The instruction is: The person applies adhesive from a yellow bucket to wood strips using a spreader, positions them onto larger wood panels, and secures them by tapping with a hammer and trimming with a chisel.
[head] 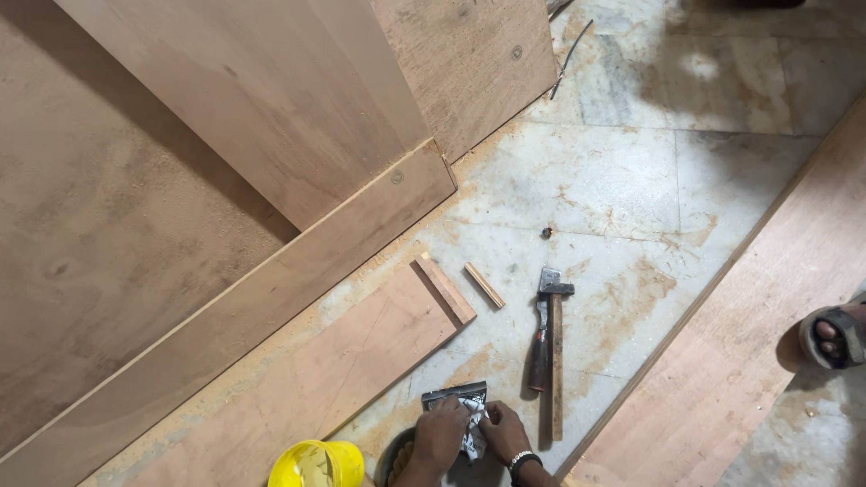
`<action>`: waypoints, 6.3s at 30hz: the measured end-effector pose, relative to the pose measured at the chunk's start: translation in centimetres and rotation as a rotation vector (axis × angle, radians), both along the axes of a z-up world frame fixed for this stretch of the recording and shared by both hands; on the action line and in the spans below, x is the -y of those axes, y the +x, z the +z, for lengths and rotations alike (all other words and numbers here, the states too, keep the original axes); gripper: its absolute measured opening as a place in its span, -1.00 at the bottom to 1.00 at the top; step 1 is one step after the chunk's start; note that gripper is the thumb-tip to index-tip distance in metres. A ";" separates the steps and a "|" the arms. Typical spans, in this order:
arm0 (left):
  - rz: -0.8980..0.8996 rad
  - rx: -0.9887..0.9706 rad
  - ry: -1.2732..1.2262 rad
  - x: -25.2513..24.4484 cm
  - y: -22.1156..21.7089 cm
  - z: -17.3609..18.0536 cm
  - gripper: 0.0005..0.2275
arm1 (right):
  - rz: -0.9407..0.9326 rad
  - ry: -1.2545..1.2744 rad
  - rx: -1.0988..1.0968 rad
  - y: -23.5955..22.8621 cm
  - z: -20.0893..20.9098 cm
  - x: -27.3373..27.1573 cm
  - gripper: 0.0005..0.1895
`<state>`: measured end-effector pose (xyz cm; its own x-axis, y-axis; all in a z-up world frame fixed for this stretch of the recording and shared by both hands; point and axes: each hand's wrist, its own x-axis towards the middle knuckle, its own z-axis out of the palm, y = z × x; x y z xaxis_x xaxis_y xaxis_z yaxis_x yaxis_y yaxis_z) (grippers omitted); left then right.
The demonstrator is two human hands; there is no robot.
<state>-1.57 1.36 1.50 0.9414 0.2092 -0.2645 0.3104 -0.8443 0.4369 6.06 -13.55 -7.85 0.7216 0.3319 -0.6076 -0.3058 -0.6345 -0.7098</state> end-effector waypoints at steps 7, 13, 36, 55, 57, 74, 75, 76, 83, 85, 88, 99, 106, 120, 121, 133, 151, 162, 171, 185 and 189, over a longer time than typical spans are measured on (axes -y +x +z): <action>0.266 0.102 -0.215 -0.5 -0.5 2.6 -0.91 | 0.018 -0.056 -0.054 0.9 1.0 -0.7 -0.67; 0.537 0.338 -0.282 -0.8 -0.9 4.8 -0.88 | 0.028 -0.067 0.594 0.2 6.5 -1.8 -0.55; 0.167 0.084 -0.728 -1.0 2.6 1.0 -0.75 | 0.165 0.208 0.186 4.8 10.5 0.6 -0.79; 0.441 0.650 -0.397 -9.1 13.4 0.9 -0.89 | -0.136 -0.258 0.234 15.1 7.0 4.4 -0.53; 0.489 0.638 -0.452 -9.2 13.9 0.7 -0.91 | -0.132 -0.234 0.221 15.1 6.4 4.9 -0.57; 0.505 0.604 -0.438 -8.7 14.2 -0.5 -0.89 | -0.224 0.042 0.178 14.3 12.7 5.6 -0.75; 0.506 0.612 -0.445 -8.7 14.1 -0.5 -0.90 | -0.207 0.101 0.131 14.3 14.3 4.8 -0.74; 0.511 0.631 -0.464 -8.7 14.1 -0.5 -0.89 | -0.190 0.160 0.083 14.2 15.7 4.1 -0.71; 0.523 0.662 -0.423 -8.4 13.9 -0.9 -0.90 | 0.164 -0.066 0.014 12.0 21.4 0.6 -0.58; 0.507 0.666 -0.407 -8.6 13.8 -1.0 -0.91 | 0.294 -0.053 0.162 11.2 22.2 -0.1 -0.55; 0.491 0.682 -0.425 -8.7 13.6 -1.5 -0.85 | 0.327 -0.140 0.070 10.4 22.6 -1.3 -0.45; 0.503 0.691 -0.376 -8.4 13.7 -2.0 -0.88 | 0.459 -0.140 0.303 9.6 22.4 -2.3 -0.34; 0.509 0.639 -0.339 -8.6 14.0 -1.3 -0.90 | 0.484 -0.198 0.294 10.1 22.4 -2.9 -0.34; 0.479 0.605 -0.348 -8.5 13.4 -2.0 -0.88 | 0.099 0.044 0.074 10.3 21.7 -0.7 -0.47; 0.454 0.593 -0.363 -8.6 13.4 -2.2 -0.80 | 0.066 0.037 0.035 10.6 21.2 -0.5 -0.47; 0.106 0.344 0.308 -10.5 13.3 -1.6 0.04 | -0.058 0.051 -0.075 12.0 17.8 2.7 -0.49; 0.206 0.265 0.289 -9.8 13.5 -2.1 -0.07 | 0.193 -0.143 0.018 12.0 16.5 3.4 -0.70; 0.221 0.248 0.308 -9.8 13.5 -2.0 -0.08 | 0.262 -0.109 0.028 11.6 18.9 2.0 -0.54; 0.227 0.265 0.280 -10.1 13.3 -4.0 0.00 | 0.426 -0.174 0.094 10.8 21.2 -1.0 -0.66; 0.274 0.507 0.190 -9.8 12.9 -4.0 0.08 | 0.538 -0.088 0.254 12.8 22.4 -2.9 -0.78; 0.274 0.557 0.165 -9.8 13.1 -4.6 0.08 | 0.536 -0.188 0.229 12.6 22.7 -3.1 -0.80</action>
